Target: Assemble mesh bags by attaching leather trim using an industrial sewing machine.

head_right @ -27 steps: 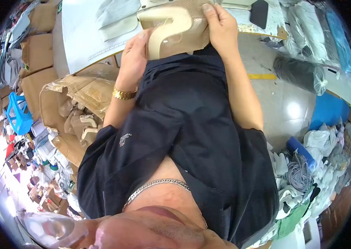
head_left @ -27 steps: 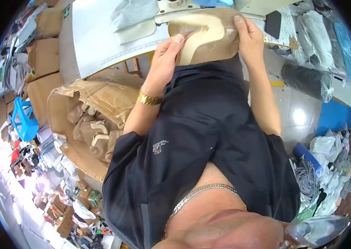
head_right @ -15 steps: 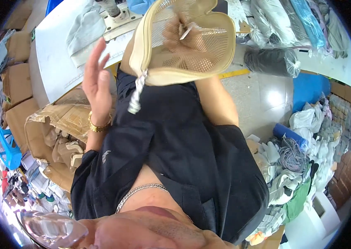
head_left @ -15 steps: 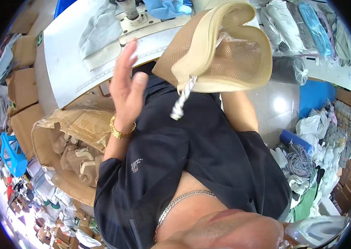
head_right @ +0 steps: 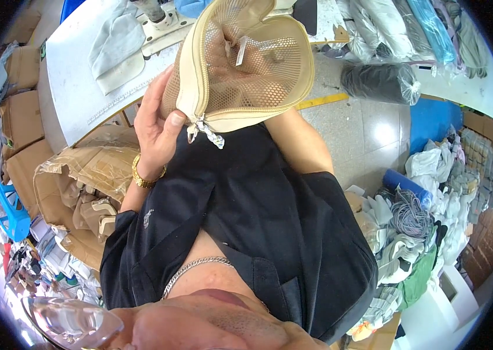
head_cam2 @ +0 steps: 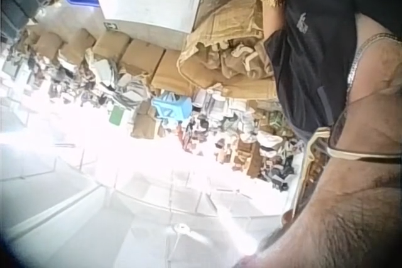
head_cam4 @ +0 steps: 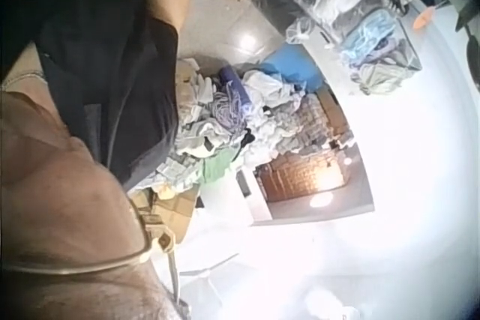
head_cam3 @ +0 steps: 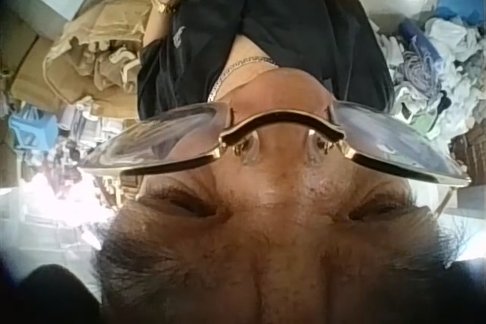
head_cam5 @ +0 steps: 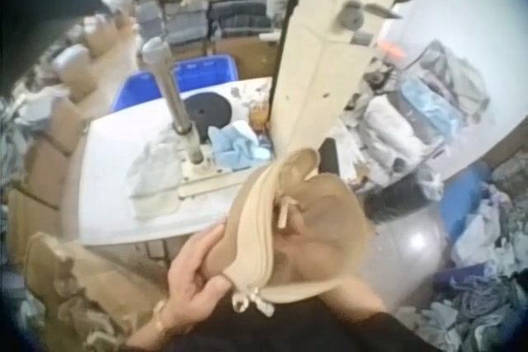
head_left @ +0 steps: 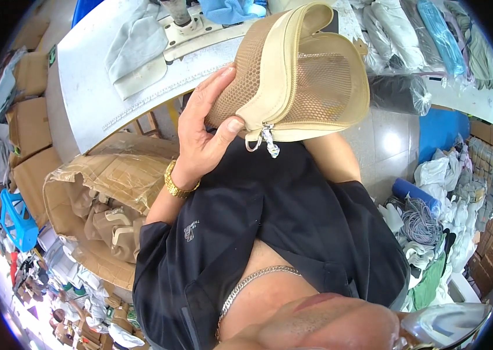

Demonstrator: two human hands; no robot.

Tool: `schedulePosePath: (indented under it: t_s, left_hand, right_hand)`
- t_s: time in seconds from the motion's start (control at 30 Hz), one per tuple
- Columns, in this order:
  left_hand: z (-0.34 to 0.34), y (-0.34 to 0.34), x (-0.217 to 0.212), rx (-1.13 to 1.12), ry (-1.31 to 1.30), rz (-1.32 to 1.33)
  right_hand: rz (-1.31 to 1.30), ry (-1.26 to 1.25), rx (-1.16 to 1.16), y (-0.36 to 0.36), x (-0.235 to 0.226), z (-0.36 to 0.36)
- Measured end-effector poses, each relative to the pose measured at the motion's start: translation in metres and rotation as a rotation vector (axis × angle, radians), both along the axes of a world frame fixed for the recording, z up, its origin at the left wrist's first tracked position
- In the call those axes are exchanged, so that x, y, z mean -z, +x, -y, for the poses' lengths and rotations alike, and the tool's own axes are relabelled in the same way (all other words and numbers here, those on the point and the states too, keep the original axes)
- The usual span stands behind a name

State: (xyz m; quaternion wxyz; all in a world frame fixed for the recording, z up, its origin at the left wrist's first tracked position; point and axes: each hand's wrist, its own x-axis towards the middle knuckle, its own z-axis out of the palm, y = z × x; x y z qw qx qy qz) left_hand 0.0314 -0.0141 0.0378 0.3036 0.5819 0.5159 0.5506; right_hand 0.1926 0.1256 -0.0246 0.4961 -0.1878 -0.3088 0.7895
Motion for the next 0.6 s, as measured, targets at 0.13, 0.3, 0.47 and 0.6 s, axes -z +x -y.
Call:
schedulePosePath:
  t_s: [0.13,0.3,0.47,0.6]
  left_hand:
    - [0.000,-0.002,0.003,-0.026,-0.020,-0.029]
    - [-0.002,-0.016,0.010,-0.201,-0.384,0.325]
    - [-0.006,-0.015,0.024,-0.039,-0.264,0.891]
    - [0.001,-0.014,0.027,-0.031,-0.297,0.871]
  right_hand:
    - [0.181,0.108,0.215,-0.001,-0.018,0.010]
    - [0.364,0.156,0.424,0.036,-0.038,-0.020]
    - [0.481,0.519,0.624,0.042,-0.044,-0.030]
    - [0.434,0.550,0.588,0.028,-0.042,-0.016]
